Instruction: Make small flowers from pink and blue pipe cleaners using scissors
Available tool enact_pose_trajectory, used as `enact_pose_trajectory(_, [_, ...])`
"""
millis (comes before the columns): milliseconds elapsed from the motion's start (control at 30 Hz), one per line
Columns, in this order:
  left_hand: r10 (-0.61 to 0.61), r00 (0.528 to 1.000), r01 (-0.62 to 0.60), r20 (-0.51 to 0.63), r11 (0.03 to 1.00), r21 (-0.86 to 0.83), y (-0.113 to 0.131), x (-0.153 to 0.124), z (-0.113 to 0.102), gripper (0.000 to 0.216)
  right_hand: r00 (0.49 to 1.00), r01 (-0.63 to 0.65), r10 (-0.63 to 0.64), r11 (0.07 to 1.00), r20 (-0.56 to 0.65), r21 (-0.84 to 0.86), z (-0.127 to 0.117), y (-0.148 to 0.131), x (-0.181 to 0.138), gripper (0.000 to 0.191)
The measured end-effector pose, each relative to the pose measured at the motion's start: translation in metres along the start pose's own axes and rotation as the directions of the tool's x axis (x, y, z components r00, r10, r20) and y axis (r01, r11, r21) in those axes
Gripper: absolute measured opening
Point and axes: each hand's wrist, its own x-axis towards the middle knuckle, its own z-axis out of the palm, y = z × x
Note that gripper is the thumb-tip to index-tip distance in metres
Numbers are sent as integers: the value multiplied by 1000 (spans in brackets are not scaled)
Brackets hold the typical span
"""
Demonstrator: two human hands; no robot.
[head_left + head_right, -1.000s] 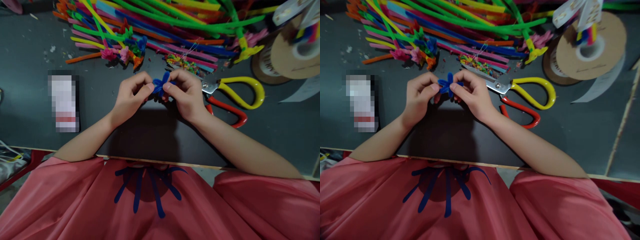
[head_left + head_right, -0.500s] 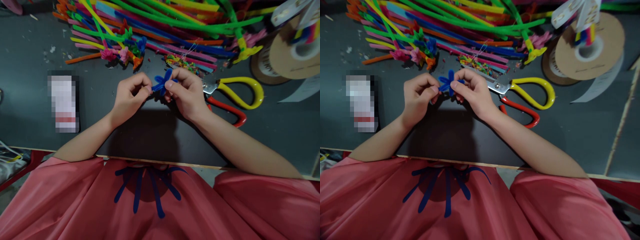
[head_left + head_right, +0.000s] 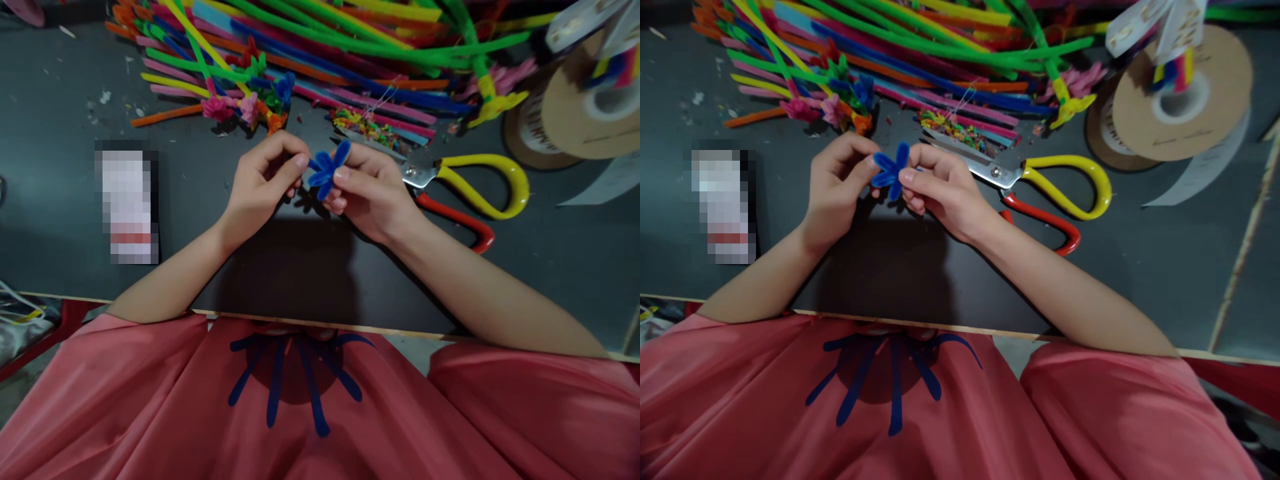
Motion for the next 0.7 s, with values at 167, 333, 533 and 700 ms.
enact_pose_trajectory(167, [-4,999,6,37,999,-44,-2,2,-1,27,999,-12,9,999,53,44,0,-2,-2,29])
enact_pose_trajectory(333, [12,1000,-10,19,997,-73,0,1,-1,22,997,-17,14,999,75,47,3,-8,-3,31])
enact_pose_trajectory(533, [26,999,-24,20,998,-51,2,0,0,17,997,-3,3,1000,83,-4,2,-6,-3,34])
enact_pose_trajectory(700, [20,999,-21,-47,1000,-8,-1,0,0,23,992,110,-117,982,-38,-153,-3,1,2,32])
